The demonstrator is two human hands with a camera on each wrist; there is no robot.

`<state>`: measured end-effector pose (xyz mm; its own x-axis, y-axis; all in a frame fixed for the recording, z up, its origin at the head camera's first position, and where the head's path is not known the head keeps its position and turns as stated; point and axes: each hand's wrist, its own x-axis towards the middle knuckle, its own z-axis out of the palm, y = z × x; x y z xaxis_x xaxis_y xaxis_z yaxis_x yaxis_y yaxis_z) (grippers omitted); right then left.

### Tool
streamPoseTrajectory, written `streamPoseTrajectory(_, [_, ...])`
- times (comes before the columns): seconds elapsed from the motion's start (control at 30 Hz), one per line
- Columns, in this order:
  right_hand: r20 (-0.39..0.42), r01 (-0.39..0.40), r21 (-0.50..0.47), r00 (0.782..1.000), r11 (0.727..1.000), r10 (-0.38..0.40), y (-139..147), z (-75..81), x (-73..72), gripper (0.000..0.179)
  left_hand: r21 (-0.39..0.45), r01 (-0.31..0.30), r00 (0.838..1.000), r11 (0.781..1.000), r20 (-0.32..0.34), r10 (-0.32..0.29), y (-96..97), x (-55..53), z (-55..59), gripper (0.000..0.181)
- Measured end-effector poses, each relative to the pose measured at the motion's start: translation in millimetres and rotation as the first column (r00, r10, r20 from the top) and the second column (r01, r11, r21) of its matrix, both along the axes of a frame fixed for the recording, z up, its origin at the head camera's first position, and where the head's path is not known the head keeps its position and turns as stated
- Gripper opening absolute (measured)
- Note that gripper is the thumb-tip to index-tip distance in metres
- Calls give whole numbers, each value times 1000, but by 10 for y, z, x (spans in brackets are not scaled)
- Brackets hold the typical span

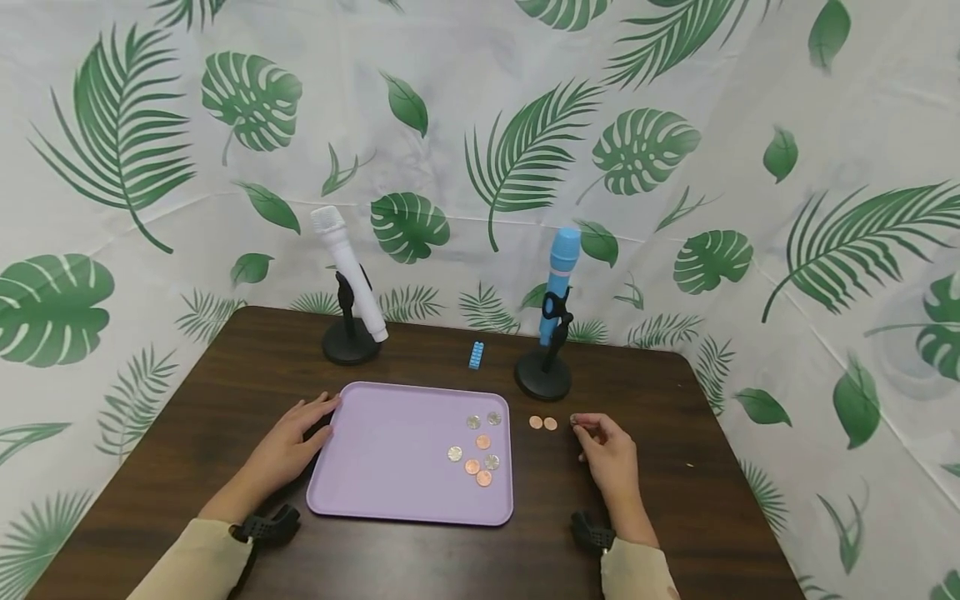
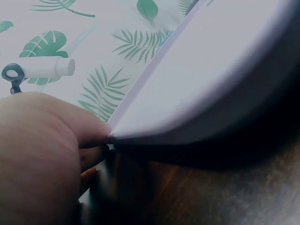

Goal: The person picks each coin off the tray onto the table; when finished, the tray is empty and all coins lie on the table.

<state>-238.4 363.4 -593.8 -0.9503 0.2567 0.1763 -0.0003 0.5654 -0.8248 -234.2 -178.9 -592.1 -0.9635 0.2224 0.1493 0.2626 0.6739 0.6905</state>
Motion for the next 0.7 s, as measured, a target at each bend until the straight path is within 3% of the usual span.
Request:
streamPoseTrajectory(0.17, [29, 20, 93, 999, 995, -22, 1, 2, 14, 10, 7, 7, 1000, 1000, -10, -7, 4, 12, 9, 51])
streamPoseTrajectory(0.4, [48, 46, 153, 997, 987, -54, -64, 25, 8, 9, 3, 4, 1000, 1000, 28, -4, -21, 18, 9, 53])
streamPoseTrajectory(0.7, [-21, 61, 286, 998, 956, -57, -76, 8, -1, 7, 11, 7, 1000, 1000, -1, -7, 16, 36, 49, 52])
